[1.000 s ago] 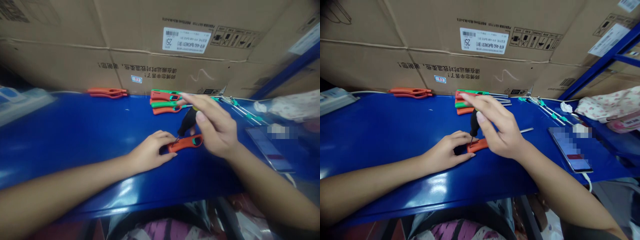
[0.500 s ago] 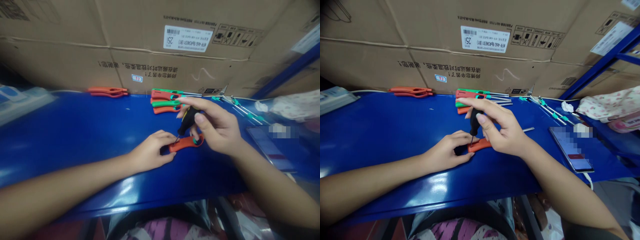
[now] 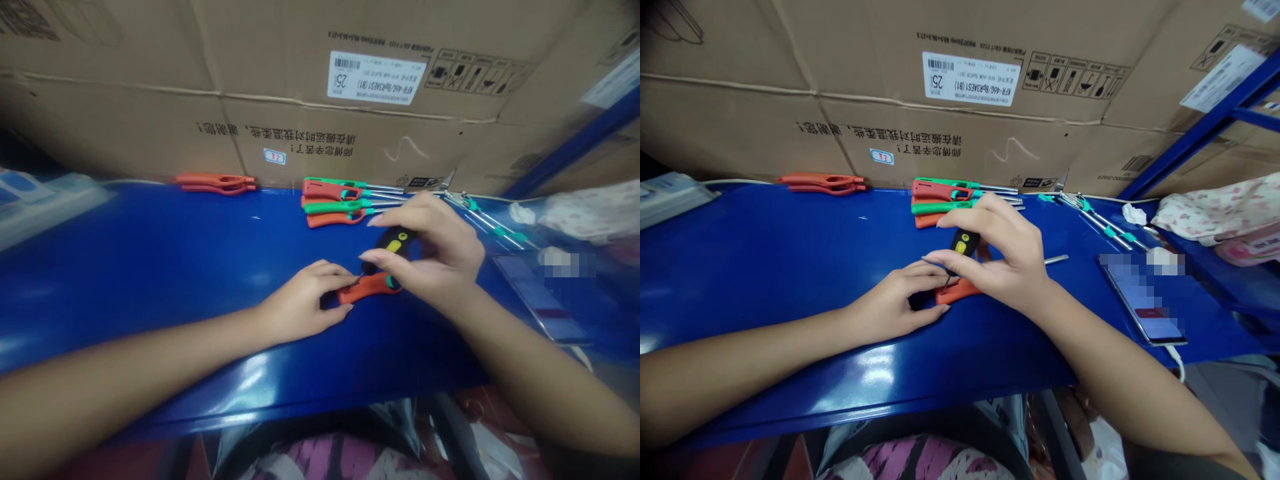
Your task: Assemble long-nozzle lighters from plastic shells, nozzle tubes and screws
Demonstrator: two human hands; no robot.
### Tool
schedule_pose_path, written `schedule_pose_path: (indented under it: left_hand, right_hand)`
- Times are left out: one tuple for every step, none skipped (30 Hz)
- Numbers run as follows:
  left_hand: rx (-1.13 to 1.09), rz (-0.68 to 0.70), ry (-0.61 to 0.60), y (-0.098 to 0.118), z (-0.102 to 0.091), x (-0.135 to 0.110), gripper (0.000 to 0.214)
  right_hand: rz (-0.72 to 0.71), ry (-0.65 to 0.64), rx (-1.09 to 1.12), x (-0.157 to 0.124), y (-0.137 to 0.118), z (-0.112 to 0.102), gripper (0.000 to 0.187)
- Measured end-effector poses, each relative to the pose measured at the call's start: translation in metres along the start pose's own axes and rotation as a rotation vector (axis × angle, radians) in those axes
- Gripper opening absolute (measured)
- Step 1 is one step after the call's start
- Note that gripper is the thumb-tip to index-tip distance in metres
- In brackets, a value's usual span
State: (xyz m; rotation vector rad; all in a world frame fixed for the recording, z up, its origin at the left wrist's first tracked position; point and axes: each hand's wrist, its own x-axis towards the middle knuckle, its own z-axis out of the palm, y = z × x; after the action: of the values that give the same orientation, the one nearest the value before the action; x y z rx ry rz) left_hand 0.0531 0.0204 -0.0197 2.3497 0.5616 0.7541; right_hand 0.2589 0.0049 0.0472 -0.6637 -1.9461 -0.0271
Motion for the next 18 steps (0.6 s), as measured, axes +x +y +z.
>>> schedule_pose_path:
  left_hand:
    - [0.000,0.000,0.000,0.0000,0.0000,0.0000,0.028]
    - [0.002,-0.001,-0.001,0.0001,-0.0001,0.0001,0.028]
    - [0.004,-0.005,-0.004,0.0002,-0.0002,0.0001,0.028]
    - [0.007,-0.008,-0.007,0.0002,-0.0003,0.0002,0.028]
    - [0.011,-0.013,-0.008,0.0001,-0.0003,0.0002,0.028]
    - [0.013,-0.015,-0.009,-0.0001,-0.0002,0.0002,0.027]
    - [0.014,-0.015,-0.009,-0.0003,-0.0001,0.0001,0.028]
    - [0.013,-0.012,-0.006,-0.0006,0.0002,0.0000,0.028]
    - [0.010,-0.008,-0.001,-0.0009,0.0004,-0.0001,0.029]
    - [0.008,-0.005,0.001,-0.0011,0.0005,-0.0002,0.029]
    - [0.008,-0.003,0.001,-0.0011,0.0005,-0.0002,0.029]
    - [0.010,-0.003,0.001,-0.0010,0.0004,-0.0002,0.029]
    - [0.014,-0.004,0.000,-0.0007,0.0002,-0.0002,0.028]
    - [0.017,-0.007,-0.005,-0.0003,-0.0001,-0.0001,0.027]
    - [0.018,-0.010,-0.009,0.0001,-0.0003,0.0001,0.027]
    - [0.017,-0.011,-0.010,0.0004,-0.0006,0.0002,0.027]
    - [0.015,-0.014,-0.010,0.0006,-0.0007,0.0003,0.027]
    - [0.012,-0.016,-0.011,0.0007,-0.0008,0.0003,0.028]
  right_hand:
    - [-0.024,-0.011,-0.034,0.0005,-0.0003,-0.0005,0.032]
    - [-0.006,-0.055,-0.039,0.0009,-0.0009,-0.0012,0.034]
    - [0.047,-0.117,-0.016,0.0010,-0.0018,-0.0020,0.037]
    - [0.115,-0.172,0.026,0.0010,-0.0026,-0.0026,0.040]
    - [0.170,-0.204,0.071,0.0007,-0.0032,-0.0030,0.040]
    - [0.195,-0.211,0.098,0.0003,-0.0034,-0.0033,0.039]
    - [0.186,-0.188,0.097,-0.0001,-0.0031,-0.0034,0.036]
    - [0.146,-0.145,0.068,-0.0006,-0.0024,-0.0034,0.033]
    - [0.089,-0.101,0.017,-0.0010,-0.0016,-0.0034,0.032]
    - [0.030,-0.065,-0.039,-0.0015,-0.0009,-0.0034,0.031]
    - [-0.015,-0.052,-0.083,-0.0020,-0.0005,-0.0033,0.032]
    - [-0.035,-0.062,-0.098,-0.0025,-0.0007,-0.0030,0.034]
    - [-0.020,-0.094,-0.082,-0.0032,-0.0013,-0.0026,0.037]
    - [0.025,-0.134,-0.044,-0.0038,-0.0022,-0.0019,0.041]
    - [0.085,-0.170,0.003,-0.0043,-0.0031,-0.0010,0.044]
    - [0.136,-0.193,0.046,-0.0046,-0.0039,-0.0001,0.045]
    - [0.160,-0.193,0.069,-0.0046,-0.0042,0.0007,0.044]
    - [0.146,-0.161,0.065,-0.0043,-0.0039,0.0013,0.040]
